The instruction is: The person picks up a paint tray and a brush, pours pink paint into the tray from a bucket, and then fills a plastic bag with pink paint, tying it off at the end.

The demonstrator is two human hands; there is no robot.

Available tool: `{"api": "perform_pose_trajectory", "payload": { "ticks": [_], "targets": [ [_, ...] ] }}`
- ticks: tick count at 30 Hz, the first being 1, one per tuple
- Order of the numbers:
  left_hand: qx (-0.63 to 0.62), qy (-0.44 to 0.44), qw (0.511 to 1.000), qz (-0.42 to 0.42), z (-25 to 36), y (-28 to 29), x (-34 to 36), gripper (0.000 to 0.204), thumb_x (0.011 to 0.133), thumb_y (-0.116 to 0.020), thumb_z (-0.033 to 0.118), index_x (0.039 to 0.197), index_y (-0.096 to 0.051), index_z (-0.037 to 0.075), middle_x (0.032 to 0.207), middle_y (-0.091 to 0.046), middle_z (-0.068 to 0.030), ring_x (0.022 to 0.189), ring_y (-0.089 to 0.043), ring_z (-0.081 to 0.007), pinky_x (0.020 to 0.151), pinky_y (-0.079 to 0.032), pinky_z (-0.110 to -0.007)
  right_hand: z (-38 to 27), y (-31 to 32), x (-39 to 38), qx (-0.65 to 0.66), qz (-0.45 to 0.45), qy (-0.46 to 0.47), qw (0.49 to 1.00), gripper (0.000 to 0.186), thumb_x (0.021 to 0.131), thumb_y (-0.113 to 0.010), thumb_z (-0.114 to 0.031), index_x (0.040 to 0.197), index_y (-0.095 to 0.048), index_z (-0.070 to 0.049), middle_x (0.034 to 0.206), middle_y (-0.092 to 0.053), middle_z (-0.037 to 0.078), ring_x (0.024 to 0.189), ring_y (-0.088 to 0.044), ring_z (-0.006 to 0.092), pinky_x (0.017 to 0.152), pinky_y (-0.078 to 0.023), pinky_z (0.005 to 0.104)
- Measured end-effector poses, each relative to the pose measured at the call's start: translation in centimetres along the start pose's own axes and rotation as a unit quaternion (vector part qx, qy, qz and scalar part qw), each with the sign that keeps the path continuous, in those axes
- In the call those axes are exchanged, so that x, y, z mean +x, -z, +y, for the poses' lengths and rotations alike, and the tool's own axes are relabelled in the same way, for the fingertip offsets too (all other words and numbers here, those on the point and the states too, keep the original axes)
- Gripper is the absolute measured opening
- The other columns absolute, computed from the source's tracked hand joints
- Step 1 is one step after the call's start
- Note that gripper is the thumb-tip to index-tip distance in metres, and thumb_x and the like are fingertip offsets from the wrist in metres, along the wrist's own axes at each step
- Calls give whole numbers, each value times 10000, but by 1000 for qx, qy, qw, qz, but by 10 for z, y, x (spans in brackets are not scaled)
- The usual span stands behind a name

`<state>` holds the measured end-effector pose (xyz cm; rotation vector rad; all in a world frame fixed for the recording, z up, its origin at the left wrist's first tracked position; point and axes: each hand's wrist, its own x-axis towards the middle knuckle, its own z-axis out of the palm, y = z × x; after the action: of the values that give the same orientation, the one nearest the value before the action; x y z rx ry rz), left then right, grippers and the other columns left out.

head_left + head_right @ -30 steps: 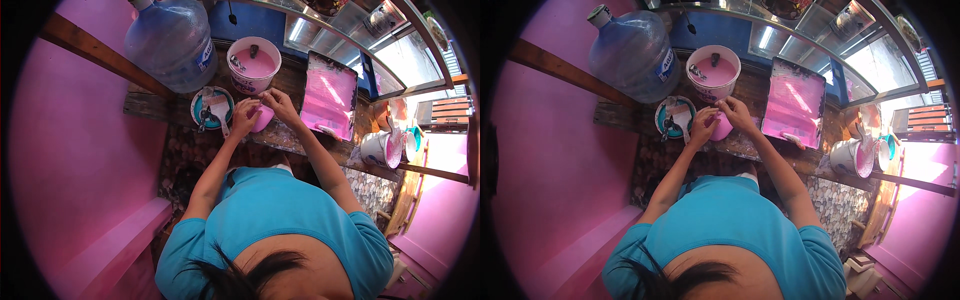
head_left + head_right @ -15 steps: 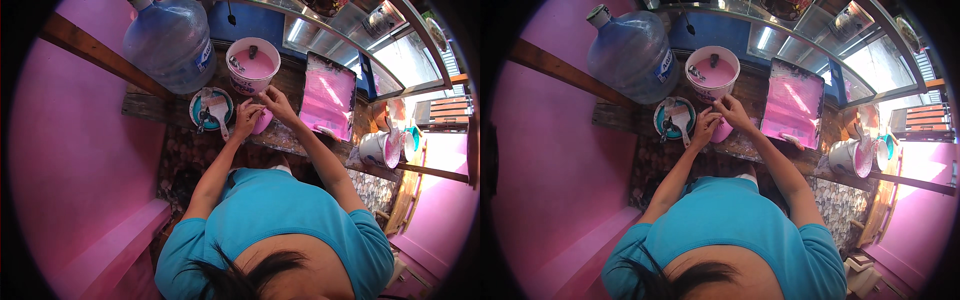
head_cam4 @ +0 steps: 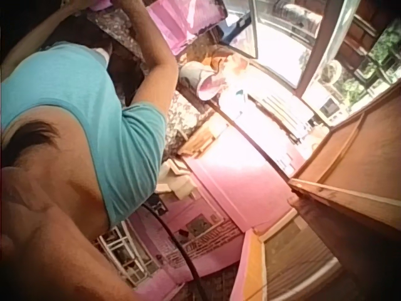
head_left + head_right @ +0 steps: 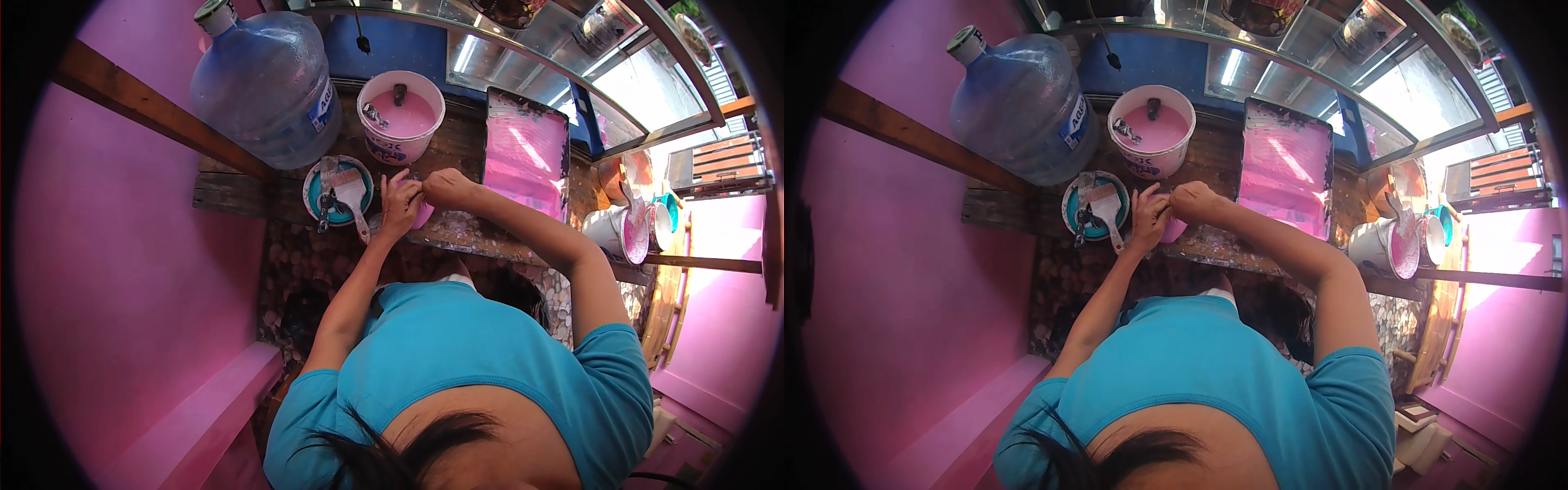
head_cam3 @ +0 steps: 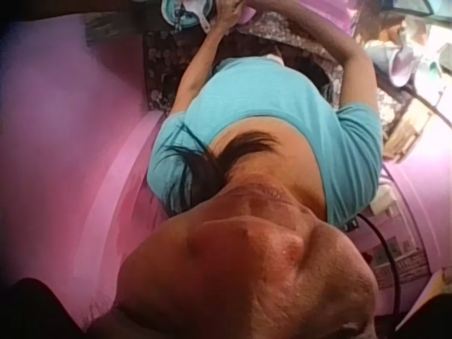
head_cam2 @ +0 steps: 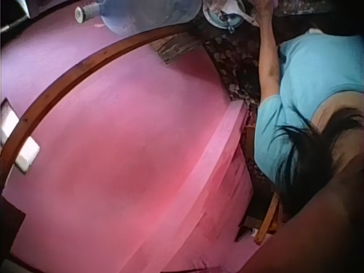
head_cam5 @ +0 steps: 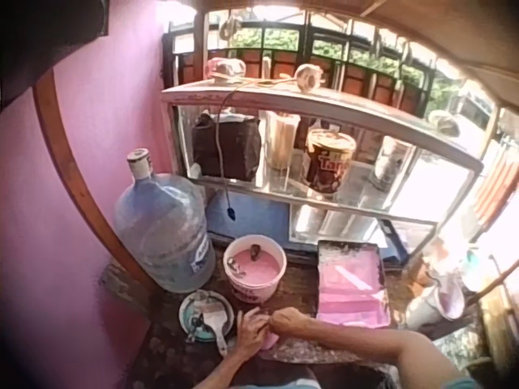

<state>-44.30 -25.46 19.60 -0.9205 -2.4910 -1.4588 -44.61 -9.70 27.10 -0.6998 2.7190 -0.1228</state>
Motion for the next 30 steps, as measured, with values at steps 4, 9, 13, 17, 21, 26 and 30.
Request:
{"api": "perform_pose_trajectory", "payload": {
  "ticks": [4, 9, 13, 17, 21, 26, 30],
  "targets": [
    [8, -4, 1000, -13, 1, 0, 2, 150, 839, -588, 151, 955, -669, 101, 1011, -639, -10, 1229, -421, -259, 1084, -93, -545, 0, 5, 1, -10, -19, 0, 1000, 135, 741, -589, -149, 718, -671, -44, 720, -656, 156, 678, -662, 317, 586, -527, 408],
    [14, -21, 1000, -15, 5, -3, 7, 126, 839, -577, 145, 930, -648, 93, 992, -632, -20, 1206, -432, -266, 1080, -101, -553, 10, 0, -6, 35, 26, 4, 999, 175, 746, -598, -185, 697, -652, -26, 698, -636, 180, 690, -646, 344, 611, -517, 429],
    [35, -37, 998, -24, 7, -3, 7, 110, 836, -569, 134, 901, -637, 79, 962, -622, -27, 1184, -442, -269, 1074, -119, -564, 10, -3, -11, 65, 60, -6, 996, 200, 749, -600, -200, 688, -644, -15, 702, -628, 195, 718, -638, 354, 641, -510, 439],
    [43, -42, 998, -12, 9, -8, 12, 94, 829, -563, 115, 876, -628, 65, 943, -612, -30, 1158, -452, -268, 1070, -140, -569, 8, -23, -7, 42, 80, -90, 992, 171, 724, -621, -198, 745, -663, -33, 797, -663, 168, 803, -653, 330, 688, -526, 423],
    [61, -38, 997, -10, 6, -14, 13, 98, 812, -564, 101, 877, -622, 56, 936, -600, -39, 1120, -464, -261, 1070, -152, -568, 7, -34, -4, 81, 135, -140, 978, 164, 716, -608, -184, 740, -664, -31, 791, -655, 194, 803, -648, 347, 701, -522, 439],
    [68, -42, 997, 20, 7, -16, 12, 98, 779, -575, 92, 848, -619, 37, 909, -587, -63, 1043, -481, -264, 1063, -156, -589, 4, -34, 4, 122, 141, -195, 963, 169, 697, -598, -167, 732, -662, -15, 805, -644, 221, 821, -635, 374, 732, -513, 455],
    [74, -42, 996, 32, 9, -19, 11, 94, 776, -575, 96, 826, -617, 27, 887, -584, -70, 1017, -482, -263, 1058, -154, -601, 4, -32, 5, 142, 156, -235, 949, 154, 672, -611, -144, 721, -662, -8, 801, -646, 222, 799, -640, 379, 718, -518, 456]
  ]
}}
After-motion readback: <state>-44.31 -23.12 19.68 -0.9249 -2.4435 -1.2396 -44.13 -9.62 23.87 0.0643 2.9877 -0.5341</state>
